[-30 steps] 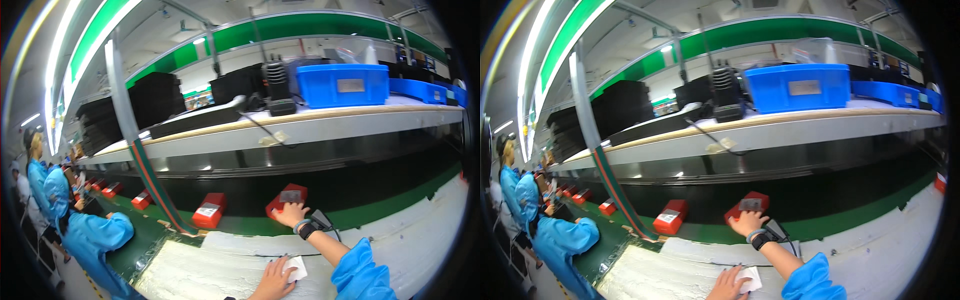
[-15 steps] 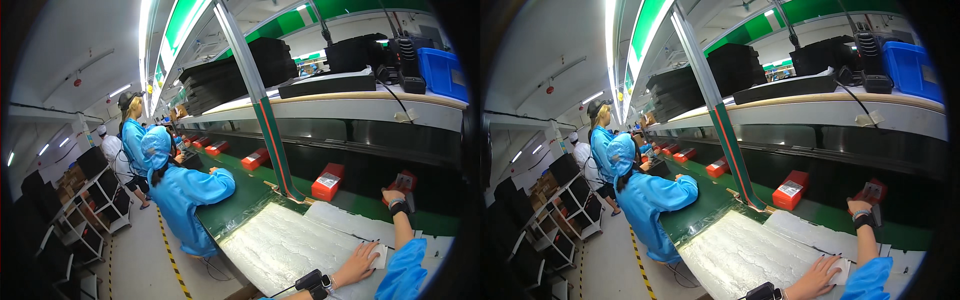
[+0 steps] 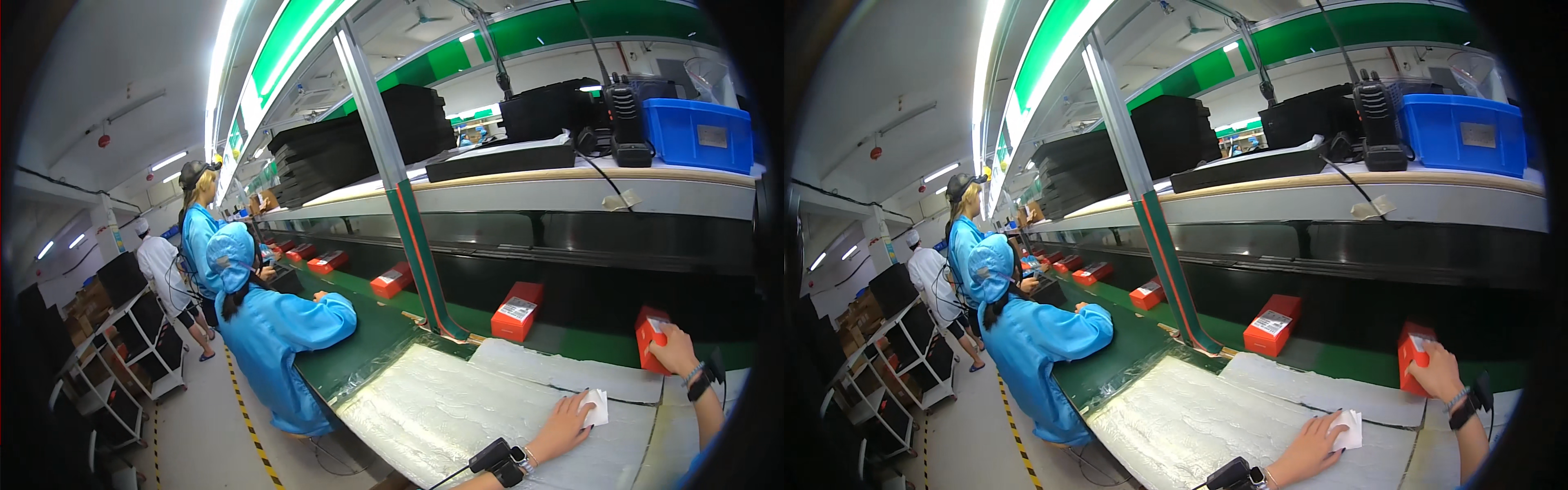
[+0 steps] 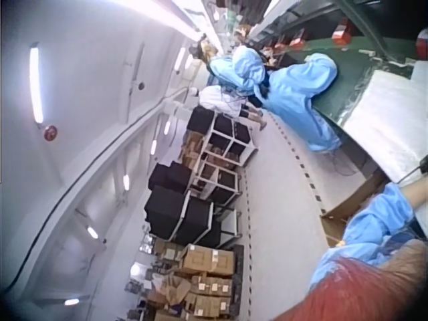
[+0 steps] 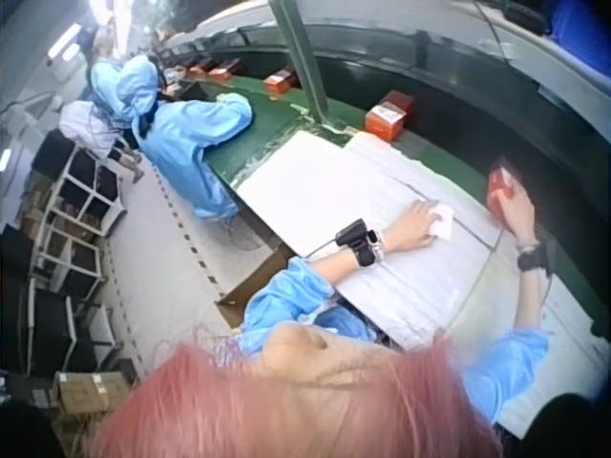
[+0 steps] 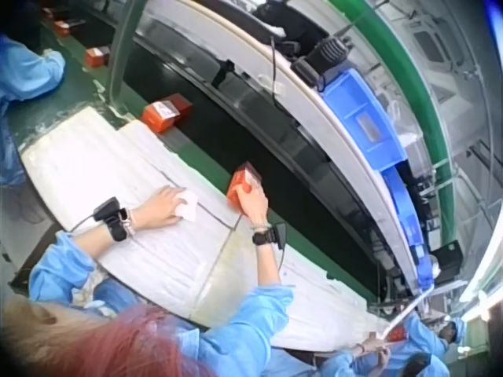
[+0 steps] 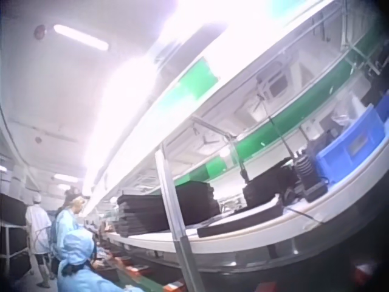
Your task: The recorder is applying white labels to red boxes on an assembly line.
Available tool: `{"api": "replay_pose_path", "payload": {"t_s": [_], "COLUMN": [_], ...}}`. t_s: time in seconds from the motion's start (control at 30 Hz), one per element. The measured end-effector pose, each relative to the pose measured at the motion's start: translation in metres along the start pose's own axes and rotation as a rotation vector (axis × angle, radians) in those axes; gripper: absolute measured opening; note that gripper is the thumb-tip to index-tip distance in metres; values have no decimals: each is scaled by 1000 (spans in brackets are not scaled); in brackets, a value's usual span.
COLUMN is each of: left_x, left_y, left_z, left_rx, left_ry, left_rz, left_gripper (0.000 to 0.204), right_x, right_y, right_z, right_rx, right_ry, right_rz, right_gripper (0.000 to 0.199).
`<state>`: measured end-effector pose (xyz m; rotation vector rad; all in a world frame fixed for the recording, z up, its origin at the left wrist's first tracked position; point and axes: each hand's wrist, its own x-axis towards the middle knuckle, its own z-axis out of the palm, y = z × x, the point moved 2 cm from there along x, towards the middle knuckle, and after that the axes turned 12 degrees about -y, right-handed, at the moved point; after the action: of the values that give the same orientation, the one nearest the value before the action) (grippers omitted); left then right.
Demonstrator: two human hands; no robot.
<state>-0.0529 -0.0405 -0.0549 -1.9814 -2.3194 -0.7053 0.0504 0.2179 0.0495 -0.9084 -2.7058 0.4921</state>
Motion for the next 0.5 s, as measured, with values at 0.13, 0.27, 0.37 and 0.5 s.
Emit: {"api": "replay_pose_path", "payload": {"t_s": [0.13,0.27,0.37,0.5], "left_x": [4,3,-2,1], "left_y": [8,41,62,66], "left_z": [-6,-21,-7,6], "left_rx": [136,107,-128,-558], "left_ry": [134,110,45,-209], "left_rz": [-50,116,199,-37], "left_gripper": [45,38,31,23], "right_x": [-74,-163,-213,-228], "right_y": [-16,-20,-59,-57], "right_z": [-17,13,5,12], "right_rx": [76,-195,-72,50], "right_ry": [-22,118,-101,-164], "right_rz": [-156,-240,-154,-259], "right_gripper": [54,45,80,78]}}
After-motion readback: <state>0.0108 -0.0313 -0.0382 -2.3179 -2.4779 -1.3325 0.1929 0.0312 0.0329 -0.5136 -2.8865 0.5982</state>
